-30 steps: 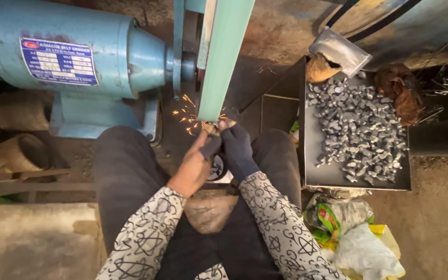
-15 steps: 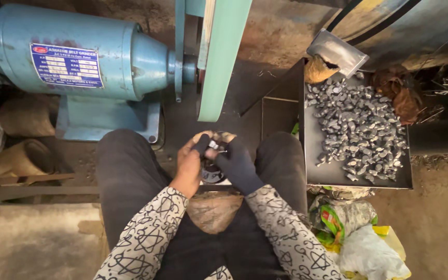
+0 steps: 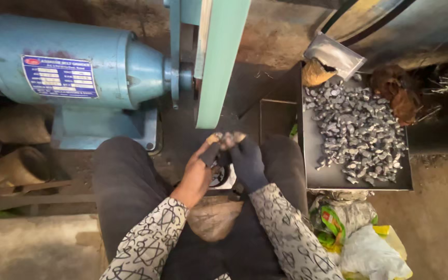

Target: The person sits at a belt grinder and holds small metal pieces against the running abrasive belt, producing sparks as each piece is ground. They reposition each piece in their gloved hands, then place the finished piece into a tray filled with similar ground pieces and pick up the next one, repeating the cycle.

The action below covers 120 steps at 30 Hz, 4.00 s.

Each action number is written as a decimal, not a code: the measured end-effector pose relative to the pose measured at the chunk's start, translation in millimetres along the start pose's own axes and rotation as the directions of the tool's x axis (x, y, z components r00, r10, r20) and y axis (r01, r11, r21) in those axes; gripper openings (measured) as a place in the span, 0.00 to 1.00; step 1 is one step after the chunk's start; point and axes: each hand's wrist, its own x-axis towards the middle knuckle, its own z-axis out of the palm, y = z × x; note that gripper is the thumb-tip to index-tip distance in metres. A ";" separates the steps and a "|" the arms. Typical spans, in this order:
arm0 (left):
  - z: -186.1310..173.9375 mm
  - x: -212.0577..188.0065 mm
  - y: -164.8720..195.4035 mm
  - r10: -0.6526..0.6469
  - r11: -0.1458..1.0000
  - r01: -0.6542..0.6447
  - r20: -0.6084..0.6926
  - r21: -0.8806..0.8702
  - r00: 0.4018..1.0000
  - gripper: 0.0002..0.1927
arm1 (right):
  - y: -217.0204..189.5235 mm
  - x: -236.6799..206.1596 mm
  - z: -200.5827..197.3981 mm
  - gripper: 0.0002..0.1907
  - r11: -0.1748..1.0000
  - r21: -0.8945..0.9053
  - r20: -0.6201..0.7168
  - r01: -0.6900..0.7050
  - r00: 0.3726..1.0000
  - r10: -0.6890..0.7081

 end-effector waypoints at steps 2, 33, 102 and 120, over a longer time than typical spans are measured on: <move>-1.0 -7.9 0.5 0.076 0.975 -0.070 -0.022 0.209 0.997 0.25 | -12.1 -17.1 -3.3 0.10 0.881 -0.408 0.082 0.241 0.970 -0.228; -26.4 -3.6 -13.9 -0.092 -0.068 -0.107 0.101 0.992 0.991 0.32 | 49.8 110.8 -209.7 0.25 0.294 -0.954 -0.010 -0.055 0.988 0.151; 12.6 -8.5 20.0 0.131 0.929 -0.188 0.194 0.319 0.972 0.20 | -0.8 11.4 36.0 0.10 0.896 0.203 -0.154 -0.395 0.891 0.427; -1.3 5.3 13.0 -0.031 0.998 0.016 -0.302 -0.054 0.953 0.13 | -1.3 7.5 28.3 0.13 0.985 0.154 -0.021 -0.083 0.996 0.087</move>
